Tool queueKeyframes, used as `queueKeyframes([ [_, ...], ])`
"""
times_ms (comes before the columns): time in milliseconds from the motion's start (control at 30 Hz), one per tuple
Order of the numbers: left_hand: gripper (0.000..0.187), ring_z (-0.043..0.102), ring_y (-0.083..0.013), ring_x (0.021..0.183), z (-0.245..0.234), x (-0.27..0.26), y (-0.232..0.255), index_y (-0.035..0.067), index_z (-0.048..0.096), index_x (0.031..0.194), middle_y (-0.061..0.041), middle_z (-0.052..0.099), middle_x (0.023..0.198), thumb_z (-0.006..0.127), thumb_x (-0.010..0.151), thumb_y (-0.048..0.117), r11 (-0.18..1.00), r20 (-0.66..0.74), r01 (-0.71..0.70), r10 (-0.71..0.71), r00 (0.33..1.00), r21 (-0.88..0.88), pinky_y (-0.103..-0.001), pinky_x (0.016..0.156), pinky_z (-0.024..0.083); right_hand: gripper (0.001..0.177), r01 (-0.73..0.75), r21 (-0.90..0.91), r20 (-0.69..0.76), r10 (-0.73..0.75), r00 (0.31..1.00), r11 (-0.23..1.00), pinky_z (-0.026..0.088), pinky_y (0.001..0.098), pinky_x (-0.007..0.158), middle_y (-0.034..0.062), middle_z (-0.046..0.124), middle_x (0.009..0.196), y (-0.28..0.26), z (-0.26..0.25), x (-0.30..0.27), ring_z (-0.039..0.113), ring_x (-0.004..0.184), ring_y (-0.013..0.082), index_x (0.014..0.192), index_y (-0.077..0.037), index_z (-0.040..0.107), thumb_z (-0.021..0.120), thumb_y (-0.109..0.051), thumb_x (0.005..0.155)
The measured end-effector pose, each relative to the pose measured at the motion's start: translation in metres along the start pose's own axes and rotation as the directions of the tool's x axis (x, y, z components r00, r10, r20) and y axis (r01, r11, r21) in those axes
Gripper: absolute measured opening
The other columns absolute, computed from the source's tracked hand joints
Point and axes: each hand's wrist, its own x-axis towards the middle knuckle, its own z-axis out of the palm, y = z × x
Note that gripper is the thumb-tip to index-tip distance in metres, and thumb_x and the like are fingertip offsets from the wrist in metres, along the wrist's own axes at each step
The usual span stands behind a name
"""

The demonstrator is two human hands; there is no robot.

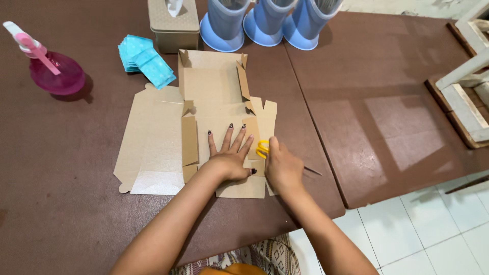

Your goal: The person uses yellow scissors to cut along the edges of a flat cardboard piece, then folds the cut sections to form a small rectangular box. The finished box is placed on the table next to the remaining cardboard.

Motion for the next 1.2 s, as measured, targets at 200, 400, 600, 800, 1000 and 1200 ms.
queueKeyframes([
  [200,0.106,-0.027,-0.0278,0.157,0.0,0.0,-0.002,0.029,-0.004,0.165,0.002,-0.019,0.172,0.061,0.086,0.059,1.0,0.001,-0.003,0.003,1.0,-0.02,-0.075,0.112,-0.02,0.022,0.01,-0.018,0.077,-0.008,0.997,1.0,0.053,0.0508,0.058,0.0141,0.07,0.09,0.0,-0.008,-0.008,0.07,0.073,0.0374,0.113,-0.012,0.052,0.06,-0.019,0.093],
  [400,0.106,-0.027,-0.0284,0.156,0.003,0.004,-0.004,0.029,-0.004,0.165,0.001,-0.02,0.173,0.061,0.086,0.059,1.0,0.003,0.008,-0.008,1.0,-0.007,-0.076,0.112,-0.02,0.018,0.018,0.01,0.073,-0.019,0.997,1.0,0.052,0.051,0.056,0.0122,0.071,0.091,0.003,-0.018,-0.057,0.069,0.069,0.038,0.108,-0.013,0.055,0.061,-0.02,0.092],
  [600,0.108,-0.025,-0.0282,0.157,0.003,0.005,-0.004,0.029,-0.005,0.165,0.001,-0.02,0.173,0.063,0.086,0.058,1.0,-0.01,0.002,-0.001,1.0,0.01,-0.077,0.112,-0.018,0.043,-0.105,0.26,0.266,0.033,0.963,0.96,0.055,0.0512,0.07,0.0194,0.071,0.098,0.033,-0.006,-0.033,0.069,0.086,0.042,0.126,-0.006,0.047,0.066,-0.021,0.09],
  [800,0.113,-0.021,-0.0305,0.158,0.008,0.014,-0.012,0.029,0.0,0.165,-0.001,-0.015,0.174,0.069,0.081,0.059,0.999,-0.043,-0.036,0.036,0.998,-0.003,-0.08,0.112,-0.013,0.047,-0.085,0.326,-0.201,0.157,0.967,0.942,0.054,0.0475,0.083,0.0173,0.069,0.115,0.063,0.004,-0.005,0.067,0.104,0.0388,0.134,-0.012,0.053,0.07,-0.028,0.093],
  [1000,0.113,-0.021,-0.0304,0.158,0.006,0.013,-0.013,0.029,0.001,0.165,0.0,-0.015,0.174,0.071,0.081,0.057,0.999,-0.045,-0.049,0.048,0.998,-0.024,-0.079,0.113,-0.013,0.063,-0.228,0.05,-0.159,0.233,0.959,0.972,0.047,0.0521,0.084,0.0128,0.064,0.108,0.056,0.027,0.011,0.062,0.101,0.0337,0.151,-0.02,0.047,0.067,-0.032,0.093],
  [1200,0.112,-0.021,-0.0302,0.159,0.006,0.011,-0.012,0.029,0.001,0.166,-0.001,-0.013,0.174,0.071,0.082,0.056,0.999,-0.052,-0.035,0.033,0.998,-0.019,-0.079,0.114,-0.013,0.046,-0.261,0.06,-0.234,0.268,0.935,0.963,0.044,0.0484,0.092,0.0154,0.057,0.117,0.067,0.052,0.011,0.055,0.111,0.0336,0.14,-0.024,0.059,0.066,-0.036,0.096],
])
